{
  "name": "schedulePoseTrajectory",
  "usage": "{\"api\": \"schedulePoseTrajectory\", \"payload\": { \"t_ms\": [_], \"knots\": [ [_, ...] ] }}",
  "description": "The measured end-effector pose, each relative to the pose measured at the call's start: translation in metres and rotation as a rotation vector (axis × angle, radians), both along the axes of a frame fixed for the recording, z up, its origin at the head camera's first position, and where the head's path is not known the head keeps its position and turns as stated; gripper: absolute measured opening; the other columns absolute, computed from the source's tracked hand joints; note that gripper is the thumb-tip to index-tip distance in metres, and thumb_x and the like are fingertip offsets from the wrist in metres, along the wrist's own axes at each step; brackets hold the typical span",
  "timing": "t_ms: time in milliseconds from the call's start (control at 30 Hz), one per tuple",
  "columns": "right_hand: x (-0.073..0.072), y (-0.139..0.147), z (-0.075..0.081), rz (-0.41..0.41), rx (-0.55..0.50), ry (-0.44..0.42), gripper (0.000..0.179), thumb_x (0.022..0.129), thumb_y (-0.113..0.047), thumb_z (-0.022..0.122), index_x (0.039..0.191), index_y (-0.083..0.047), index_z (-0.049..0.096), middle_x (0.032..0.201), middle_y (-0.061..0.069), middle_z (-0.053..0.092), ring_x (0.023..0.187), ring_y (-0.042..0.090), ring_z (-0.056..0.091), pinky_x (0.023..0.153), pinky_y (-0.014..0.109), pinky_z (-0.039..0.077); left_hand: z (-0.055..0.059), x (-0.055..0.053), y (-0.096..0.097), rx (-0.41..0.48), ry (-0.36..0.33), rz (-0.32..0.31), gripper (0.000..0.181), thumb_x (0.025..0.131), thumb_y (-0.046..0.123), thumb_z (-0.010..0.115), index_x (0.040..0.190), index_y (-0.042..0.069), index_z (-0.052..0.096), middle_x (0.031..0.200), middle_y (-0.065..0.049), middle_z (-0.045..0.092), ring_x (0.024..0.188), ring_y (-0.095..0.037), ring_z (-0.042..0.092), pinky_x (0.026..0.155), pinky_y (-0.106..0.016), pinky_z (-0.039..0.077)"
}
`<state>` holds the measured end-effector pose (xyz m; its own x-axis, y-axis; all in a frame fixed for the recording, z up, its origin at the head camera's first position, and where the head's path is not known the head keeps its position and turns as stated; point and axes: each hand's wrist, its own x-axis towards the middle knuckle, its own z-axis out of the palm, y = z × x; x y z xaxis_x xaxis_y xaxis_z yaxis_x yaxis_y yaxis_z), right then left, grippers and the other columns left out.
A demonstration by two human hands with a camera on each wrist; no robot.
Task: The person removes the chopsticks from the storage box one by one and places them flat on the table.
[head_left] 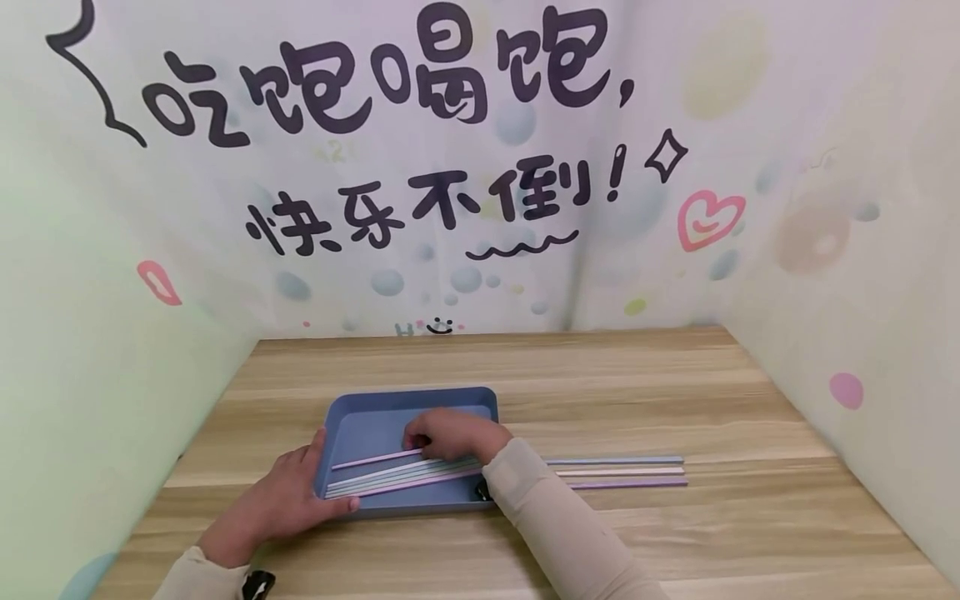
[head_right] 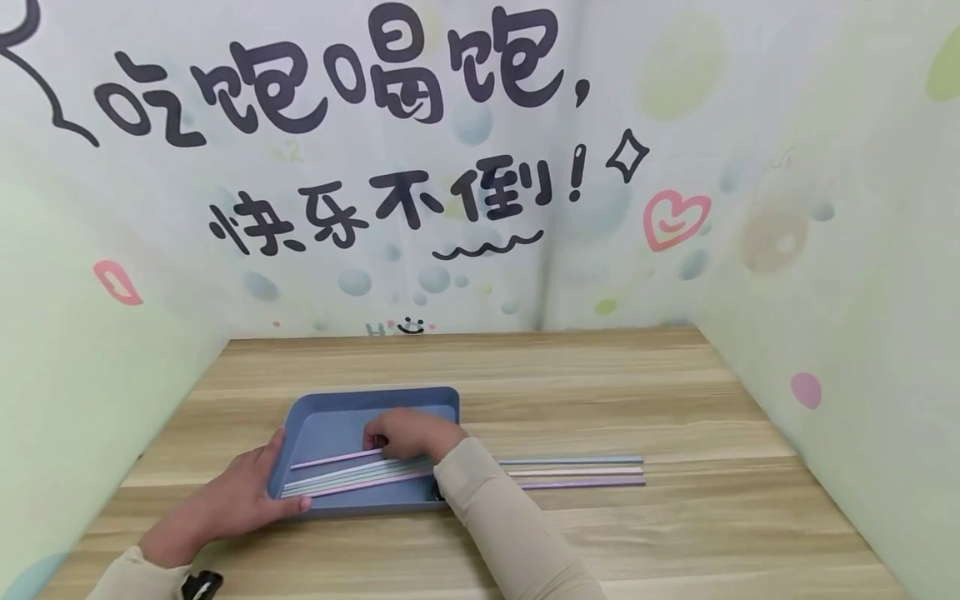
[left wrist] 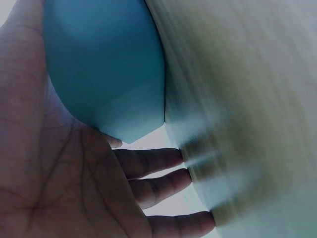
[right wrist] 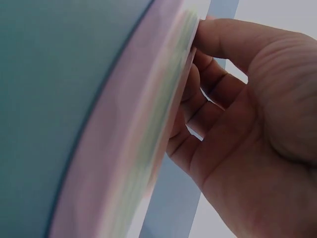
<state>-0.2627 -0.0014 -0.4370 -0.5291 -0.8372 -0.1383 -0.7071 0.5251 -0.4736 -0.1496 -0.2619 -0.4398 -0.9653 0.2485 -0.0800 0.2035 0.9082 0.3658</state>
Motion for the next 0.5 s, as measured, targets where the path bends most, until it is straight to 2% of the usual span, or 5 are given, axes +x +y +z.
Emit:
{"api": "schedulePoseTrajectory", "payload": {
  "t_ms": [300,500],
  "knots": [
    [-0.0026,0.0012,-0.0024,-0.015,-0.014,-0.005,0.019,0.094,0.0,0.062,0.098,-0.017,0.068,0.08,-0.007,0.056,0.076,0.006,0.051,0.069,0.019,0.041,-0.0008,-0.0009,0.0001,-0.001,0.009,-0.006,0.123,0.078,0.065,0.071,0.15,-0.016,0.012,0.136,-0.044,0.04,0.124,-0.056,0.042,0.096,-0.062,0.041],
    [-0.0008,0.0032,0.0026,-0.038,-0.024,-0.017,0.02,0.095,-0.001,0.061,0.101,-0.018,0.069,0.081,-0.008,0.056,0.076,0.007,0.052,0.068,0.019,0.042,-0.0004,-0.0005,0.0001,0.004,0.012,-0.014,0.123,0.079,0.065,0.071,0.149,-0.016,0.012,0.136,-0.044,0.04,0.123,-0.055,0.043,0.096,-0.062,0.04]
  ]
}}
